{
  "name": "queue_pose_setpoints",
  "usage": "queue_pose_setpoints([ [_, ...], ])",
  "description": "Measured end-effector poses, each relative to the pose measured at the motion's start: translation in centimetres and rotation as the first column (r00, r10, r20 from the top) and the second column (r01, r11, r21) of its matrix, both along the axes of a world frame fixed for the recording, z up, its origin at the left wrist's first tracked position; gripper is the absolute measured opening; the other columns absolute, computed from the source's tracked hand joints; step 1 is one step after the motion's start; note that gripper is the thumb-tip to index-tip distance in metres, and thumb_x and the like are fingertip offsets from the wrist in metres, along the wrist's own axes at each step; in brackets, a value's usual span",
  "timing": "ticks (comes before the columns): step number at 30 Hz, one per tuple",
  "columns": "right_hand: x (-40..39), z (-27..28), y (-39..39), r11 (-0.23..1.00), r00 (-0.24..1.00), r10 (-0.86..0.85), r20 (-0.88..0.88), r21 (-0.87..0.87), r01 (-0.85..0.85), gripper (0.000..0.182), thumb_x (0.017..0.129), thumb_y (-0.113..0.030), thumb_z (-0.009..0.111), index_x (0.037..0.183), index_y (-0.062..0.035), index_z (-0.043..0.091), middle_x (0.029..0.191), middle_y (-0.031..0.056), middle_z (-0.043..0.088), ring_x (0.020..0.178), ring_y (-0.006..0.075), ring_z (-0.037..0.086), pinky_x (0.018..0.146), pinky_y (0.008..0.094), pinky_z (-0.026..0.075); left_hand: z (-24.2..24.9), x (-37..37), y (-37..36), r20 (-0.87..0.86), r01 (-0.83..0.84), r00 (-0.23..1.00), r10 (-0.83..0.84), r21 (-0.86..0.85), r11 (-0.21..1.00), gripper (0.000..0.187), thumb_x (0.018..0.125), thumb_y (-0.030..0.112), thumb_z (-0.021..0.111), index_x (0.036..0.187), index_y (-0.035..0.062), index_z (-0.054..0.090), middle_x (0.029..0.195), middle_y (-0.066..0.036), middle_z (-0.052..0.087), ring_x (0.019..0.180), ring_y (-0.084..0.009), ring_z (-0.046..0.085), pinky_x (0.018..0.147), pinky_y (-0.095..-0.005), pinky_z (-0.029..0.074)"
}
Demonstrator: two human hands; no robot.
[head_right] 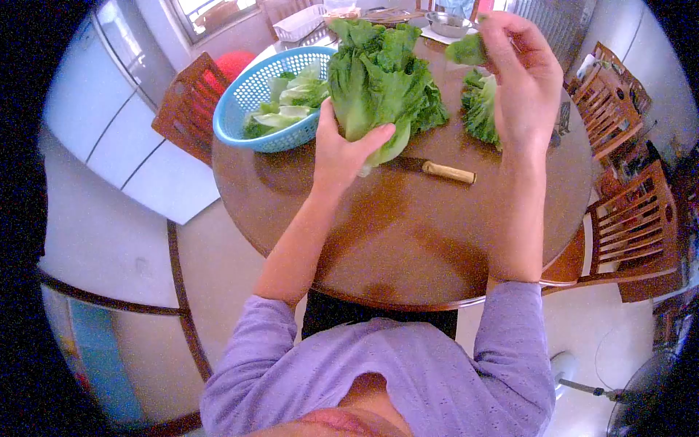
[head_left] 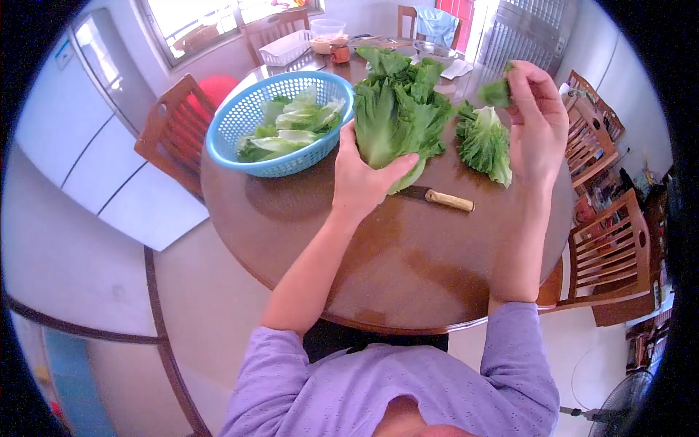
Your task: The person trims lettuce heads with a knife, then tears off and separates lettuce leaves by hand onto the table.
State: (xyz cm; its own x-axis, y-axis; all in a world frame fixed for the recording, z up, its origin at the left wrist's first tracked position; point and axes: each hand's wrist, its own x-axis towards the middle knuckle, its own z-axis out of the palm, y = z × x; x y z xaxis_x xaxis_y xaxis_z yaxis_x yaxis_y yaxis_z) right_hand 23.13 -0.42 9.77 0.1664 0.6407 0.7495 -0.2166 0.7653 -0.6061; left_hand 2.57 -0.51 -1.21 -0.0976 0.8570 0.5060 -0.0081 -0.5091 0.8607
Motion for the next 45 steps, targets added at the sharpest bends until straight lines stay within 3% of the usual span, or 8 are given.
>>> queue_pose_setpoints([
  [5,-2.4,-0.3,-1.6,0.94,0.764,-0.342,0.546,0.193,0.283,0.016,0.084,-0.013,0.071,0.095,-0.0032,0.066,0.086,0.0038,0.065,0.073,0.0135,0.062,0.064,0.0267,0.05,0.6,0.3,-0.8,-0.195,-0.176,0.96,0.203,0.144,0.974,0.083,0.062,0.026,0.086,0.126,-0.0028,0.041,0.115,-0.018,0.057,0.106,-0.0288,0.057,0.092,-0.0373,0.045],
  [11,-4.7,-1.2,-2.2,0.791,0.537,-0.612,0.581,0.463,0.4,0.015,0.076,-0.008,0.072,0.085,-0.0029,0.062,0.078,0.0119,0.059,0.066,0.0282,0.059,0.06,0.0353,0.048,0.6,0.6,-1.0,-0.277,-0.247,0.908,0.314,0.252,0.936,0.085,0.061,0.026,0.086,0.127,-0.0028,0.041,0.118,-0.02,0.055,0.108,-0.0313,0.056,0.092,-0.0387,0.045],
  [15,-3.8,-1.1,-1.7,0.855,0.637,-0.518,0.571,0.352,0.381,0.01,0.079,-0.004,0.069,0.086,-0.0024,0.061,0.081,0.0075,0.063,0.065,0.0231,0.06,0.059,0.0322,0.048,0.4,0.4,-0.7,-0.229,-0.206,0.94,0.253,0.211,0.955,0.085,0.062,0.025,0.086,0.127,-0.0032,0.04,0.117,-0.019,0.055,0.107,-0.03,0.056,0.092,-0.0382,0.045],
  [19,-3.9,-1.3,-1.1,0.993,0.95,-0.09,0.299,-0.043,0.107,0.005,0.086,-0.005,0.065,0.087,-0.001,0.062,0.082,0.0019,0.063,0.068,0.0136,0.06,0.06,0.0277,0.048,1.0,0.6,-1.0,-0.116,-0.12,0.982,0.149,0.228,0.966,0.083,0.062,0.023,0.086,0.126,-0.0037,0.04,0.115,-0.017,0.055,0.106,-0.0258,0.055,0.092,-0.0364,0.044],
  [23,-2.4,-0.8,-0.2,0.98,0.979,0.201,-0.039,-0.006,-0.201,0.006,0.09,-0.006,0.061,0.092,-0.001,0.064,0.082,0.0022,0.063,0.071,0.0085,0.058,0.065,0.0235,0.048,0.3,0.4,-0.6,-0.078,-0.051,0.994,0.07,0.229,0.972,0.08,0.064,0.02,0.085,0.126,-0.0037,0.04,0.115,-0.015,0.055,0.105,-0.0223,0.054,0.093,-0.0349,0.043],
  [25,-0.5,0.3,-0.6,0.994,0.972,0.091,-0.217,-0.044,-0.103,0.014,0.095,-0.01,0.057,0.102,0.0003,0.063,0.08,0.0041,0.061,0.063,0.0119,0.054,0.062,0.0262,0.047,-0.2,0.1,-0.2,-0.081,-0.023,0.996,0.042,0.215,0.976,0.08,0.064,0.018,0.085,0.126,-0.0034,0.039,0.115,-0.014,0.054,0.105,-0.0213,0.054,0.093,-0.0346,0.043],
  [37,0.9,0.7,-1.1,0.97,0.849,-0.243,0.47,0.12,0.211,0.012,0.092,-0.006,0.058,0.099,-0.0002,0.066,0.086,0.0027,0.066,0.076,0.0096,0.06,0.07,0.0229,0.048,-0.1,0.3,-0.6,-0.042,0.113,0.993,-0.107,0.216,0.97,0.082,0.062,0.011,0.086,0.125,0.0001,0.035,0.117,-0.011,0.049,0.107,-0.0191,0.051,0.093,-0.034,0.043],
  [45,0.5,1.0,-2.7,0.999,0.789,-0.009,0.614,-0.02,0.027,0.022,0.092,-0.014,0.062,0.11,0.0005,0.061,0.095,-0.0013,0.059,0.089,0.0049,0.053,0.08,0.0205,0.044,-0.6,0.0,-0.1,-0.1,0.178,0.981,-0.164,0.155,0.972,0.085,0.062,0.01,0.086,0.128,0.0,0.034,0.118,-0.011,0.048,0.11,-0.0196,0.049,0.095,-0.0344,0.042],
])
